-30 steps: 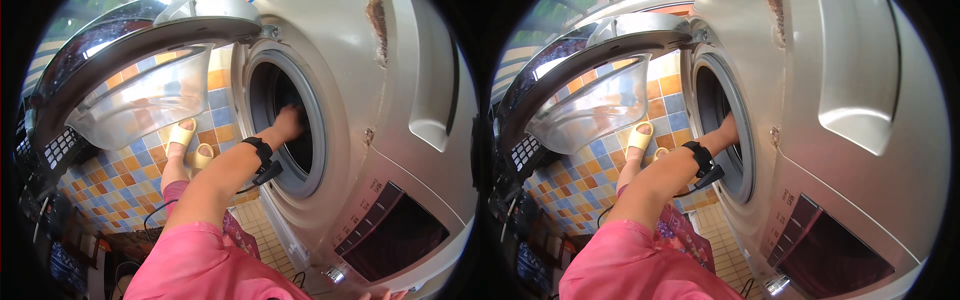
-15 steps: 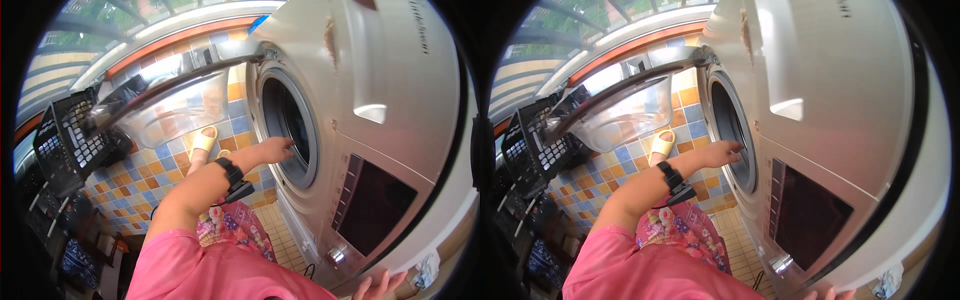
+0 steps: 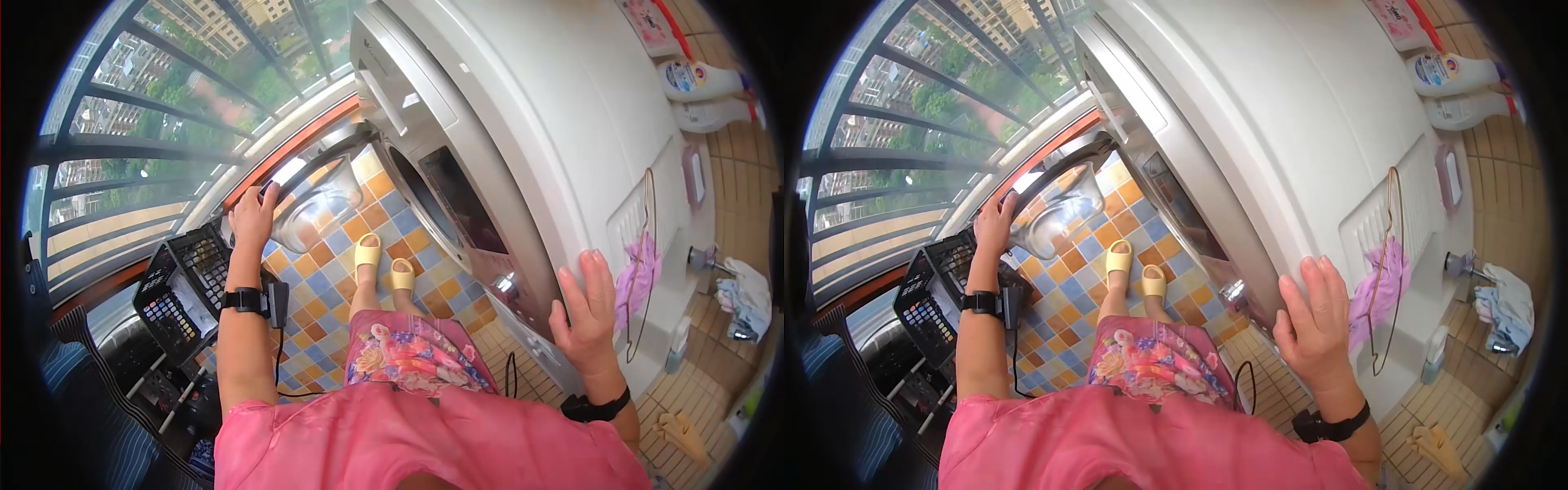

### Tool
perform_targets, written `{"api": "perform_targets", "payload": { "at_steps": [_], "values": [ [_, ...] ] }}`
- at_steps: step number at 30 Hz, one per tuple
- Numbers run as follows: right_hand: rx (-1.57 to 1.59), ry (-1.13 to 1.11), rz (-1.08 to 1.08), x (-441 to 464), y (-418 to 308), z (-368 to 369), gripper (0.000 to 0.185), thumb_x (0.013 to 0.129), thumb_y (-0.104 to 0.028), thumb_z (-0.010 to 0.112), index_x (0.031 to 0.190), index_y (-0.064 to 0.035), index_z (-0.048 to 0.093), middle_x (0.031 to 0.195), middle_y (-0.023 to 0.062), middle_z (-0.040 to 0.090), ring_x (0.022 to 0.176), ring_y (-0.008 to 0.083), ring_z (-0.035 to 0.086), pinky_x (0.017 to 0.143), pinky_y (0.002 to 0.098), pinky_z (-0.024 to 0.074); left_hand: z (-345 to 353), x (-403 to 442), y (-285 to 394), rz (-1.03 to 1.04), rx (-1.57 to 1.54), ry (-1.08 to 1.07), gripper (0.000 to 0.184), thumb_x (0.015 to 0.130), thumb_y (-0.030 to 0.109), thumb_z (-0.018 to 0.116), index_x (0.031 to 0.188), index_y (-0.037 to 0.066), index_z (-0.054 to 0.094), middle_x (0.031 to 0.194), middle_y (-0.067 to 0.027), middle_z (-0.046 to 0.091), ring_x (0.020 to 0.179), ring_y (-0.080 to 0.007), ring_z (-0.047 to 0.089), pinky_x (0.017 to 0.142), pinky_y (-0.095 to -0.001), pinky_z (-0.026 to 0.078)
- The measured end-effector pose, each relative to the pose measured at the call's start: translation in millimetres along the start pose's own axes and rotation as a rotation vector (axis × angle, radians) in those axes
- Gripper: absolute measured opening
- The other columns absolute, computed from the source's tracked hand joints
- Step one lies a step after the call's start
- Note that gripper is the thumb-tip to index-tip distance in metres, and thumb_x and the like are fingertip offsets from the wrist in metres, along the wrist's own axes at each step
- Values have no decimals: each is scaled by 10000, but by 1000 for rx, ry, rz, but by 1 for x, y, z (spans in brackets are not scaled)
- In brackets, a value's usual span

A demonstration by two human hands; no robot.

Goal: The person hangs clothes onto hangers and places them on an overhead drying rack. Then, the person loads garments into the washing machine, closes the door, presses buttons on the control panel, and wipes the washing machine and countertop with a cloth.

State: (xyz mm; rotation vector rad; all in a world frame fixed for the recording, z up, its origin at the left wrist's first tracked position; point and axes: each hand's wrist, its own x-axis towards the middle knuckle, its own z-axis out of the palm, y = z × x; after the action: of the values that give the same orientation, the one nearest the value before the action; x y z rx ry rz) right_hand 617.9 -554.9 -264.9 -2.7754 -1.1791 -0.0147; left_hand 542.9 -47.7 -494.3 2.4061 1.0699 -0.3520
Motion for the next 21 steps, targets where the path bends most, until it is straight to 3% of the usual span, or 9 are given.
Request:
{"api": "perform_targets", "payload": {
  "at_steps": [2, 3, 9, 10, 12, 15, 19, 21],
  "values": [
    [18, 18, 14, -1, -1, -5, 527, 731, -17, 656, 1254, -29, 593, 1419, 194, 477, 1296, 437, 454, 1053, 536, 397, 11, -13, -4, 39, -42, 32, 633, 930, 623, 485, 1006, 12, 631, 957, -198, 692, 947, -394, 647, 875, -488, 448],
    [35, 32, 0, 0, 0, -7, 520, 730, -15, 656, 1247, -32, 598, 1416, 183, 486, 1296, 419, 461, 1050, 530, 401, 11, -22, 0, 45, -61, -46, 637, 935, 621, 477, 968, -2, 605, 991, -233, 678, 968, -427, 630, 835, -462, 468],
    [142, 95, -7, -7, 8, -14, 478, 742, -5, 653, 1217, -31, 604, 1409, 164, 505, 1287, 394, 474, 1041, 520, 409, 59, -84, 36, 95, -275, -280, 580, 985, 480, 471, 1213, -43, 574, 1079, -262, 657, 1036, -388, 637, 904, -410, 461],
    [157, 113, -30, -8, 10, -14, 469, 747, -8, 656, 1212, -30, 605, 1412, 155, 506, 1286, 390, 476, 1039, 520, 410, 69, -90, 51, 0, -337, -359, 567, 982, 485, 479, 1219, -19, 581, 1068, -235, 672, 1039, -372, 641, 855, -426, 482],
    [153, 132, -9, -14, 12, -15, 462, 754, -17, 667, 1211, -35, 605, 1426, 140, 496, 1296, 371, 471, 1045, 513, 407, 73, -115, 90, -234, -563, -536, 622, 968, 514, 487, 1319, 1, 520, 1199, -225, 631, 1109, -375, 612, 808, -489, 512],
    [230, 138, -38, -18, 14, -19, 531, 730, -28, 690, 1250, -42, 585, 1433, 167, 482, 1328, 380, 440, 1077, 500, 380, 107, -107, 111, -204, -490, -551, 772, 940, 544, 512, 1474, 16, 334, 1431, -232, 441, 1210, -428, 523, 797, -626, 519],
    [304, 210, -45, -23, 19, -21, 511, 736, -25, 683, 1236, -39, 582, 1415, 170, 494, 1315, 377, 458, 1080, 500, 383, 116, -107, 154, -193, -458, -620, 721, 935, 556, 515, 1388, 4, 417, 1410, -212, 464, 1228, -428, 500, 835, -631, 500],
    [342, 260, -41, -28, 23, -16, 501, 740, -18, 674, 1232, -36, 582, 1410, 170, 496, 1306, 377, 469, 1076, 500, 389, 116, -111, 172, -258, -604, -717, 624, 958, 504, 501, 1335, 8, 460, 1390, -219, 468, 1246, -414, 487, 896, -615, 487]
  ]
}}
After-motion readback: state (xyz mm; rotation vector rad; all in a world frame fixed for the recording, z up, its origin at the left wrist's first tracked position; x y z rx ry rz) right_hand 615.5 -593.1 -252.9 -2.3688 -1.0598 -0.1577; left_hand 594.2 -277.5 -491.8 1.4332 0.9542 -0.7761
